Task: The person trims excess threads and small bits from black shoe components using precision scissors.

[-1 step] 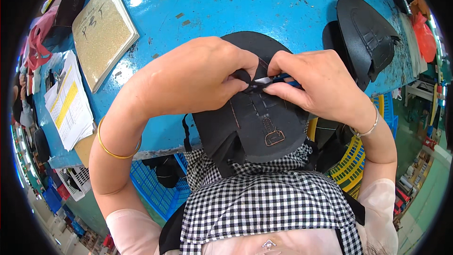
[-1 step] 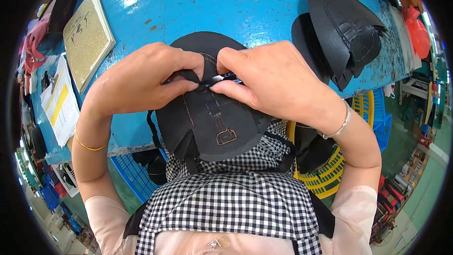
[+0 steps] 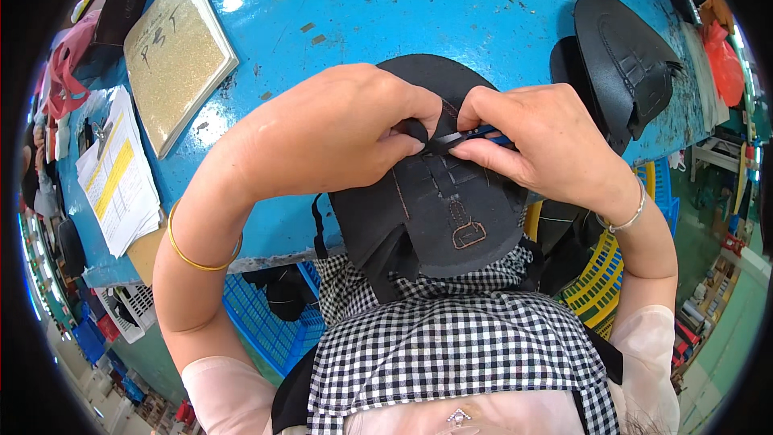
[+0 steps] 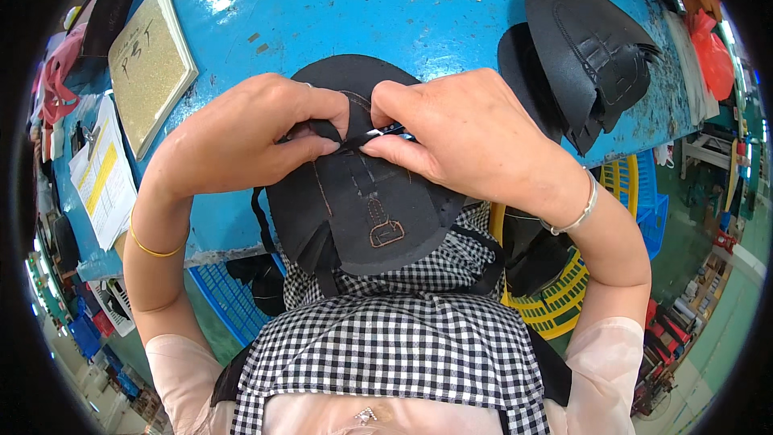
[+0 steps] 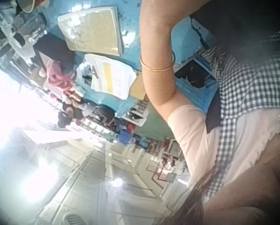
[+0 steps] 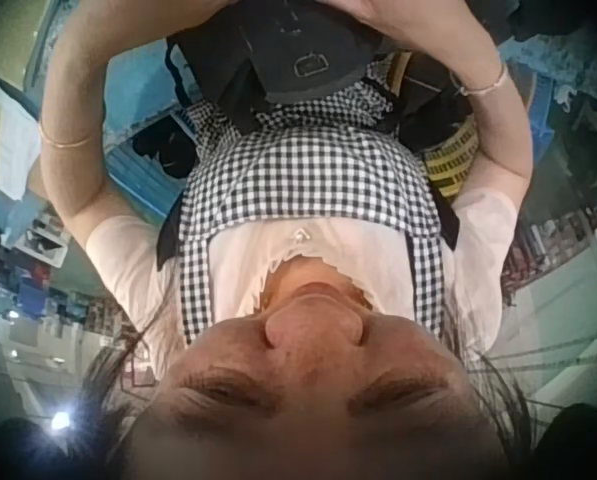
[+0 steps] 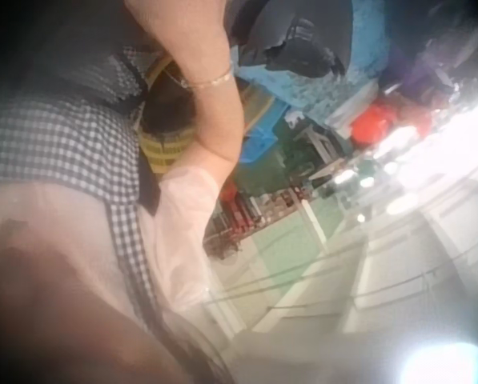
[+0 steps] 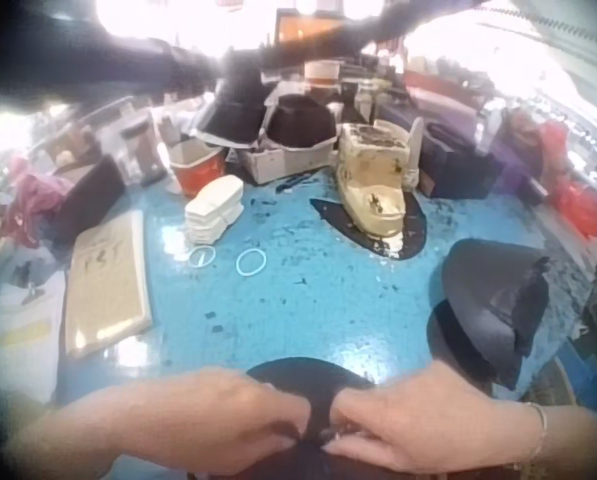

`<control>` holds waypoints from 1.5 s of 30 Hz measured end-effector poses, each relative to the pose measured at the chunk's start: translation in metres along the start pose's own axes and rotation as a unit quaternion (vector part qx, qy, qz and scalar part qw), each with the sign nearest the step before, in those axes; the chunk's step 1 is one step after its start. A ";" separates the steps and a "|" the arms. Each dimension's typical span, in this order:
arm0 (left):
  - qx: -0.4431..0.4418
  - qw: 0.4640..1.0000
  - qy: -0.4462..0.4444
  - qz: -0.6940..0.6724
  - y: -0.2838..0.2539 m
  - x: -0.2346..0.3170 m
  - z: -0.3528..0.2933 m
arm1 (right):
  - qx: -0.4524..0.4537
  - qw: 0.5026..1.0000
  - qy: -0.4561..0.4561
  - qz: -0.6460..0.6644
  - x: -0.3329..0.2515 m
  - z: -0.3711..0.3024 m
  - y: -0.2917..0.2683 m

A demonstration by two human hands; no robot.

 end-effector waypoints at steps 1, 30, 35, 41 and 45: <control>0.006 1.000 -0.010 -0.014 0.000 0.000 -0.001 | 0.001 1.000 -0.002 -0.001 0.001 0.000 -0.001; 0.340 0.879 -0.111 -0.315 -0.017 -0.001 -0.034 | 0.083 0.948 -0.069 -0.299 -0.086 -0.034 0.040; 0.379 0.898 -0.102 -0.197 -0.034 0.007 -0.048 | 0.098 0.943 -0.055 -0.312 -0.085 -0.031 0.044; 0.346 0.910 -0.061 -0.221 -0.026 0.014 -0.038 | 0.103 0.971 0.041 0.212 -0.038 -0.029 0.027; 0.293 0.908 -0.076 -0.289 -0.025 0.020 -0.031 | 0.292 0.952 0.032 -0.089 0.010 -0.070 -0.023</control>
Point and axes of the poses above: each hand's wrist, its own z-axis towards the middle knuckle, its own y-axis out of the palm, x = y × z, the point moved 3 cm from there along z, towards the middle knuckle, and after that the axes turned 13 degrees about y, right-handed, at the moved point
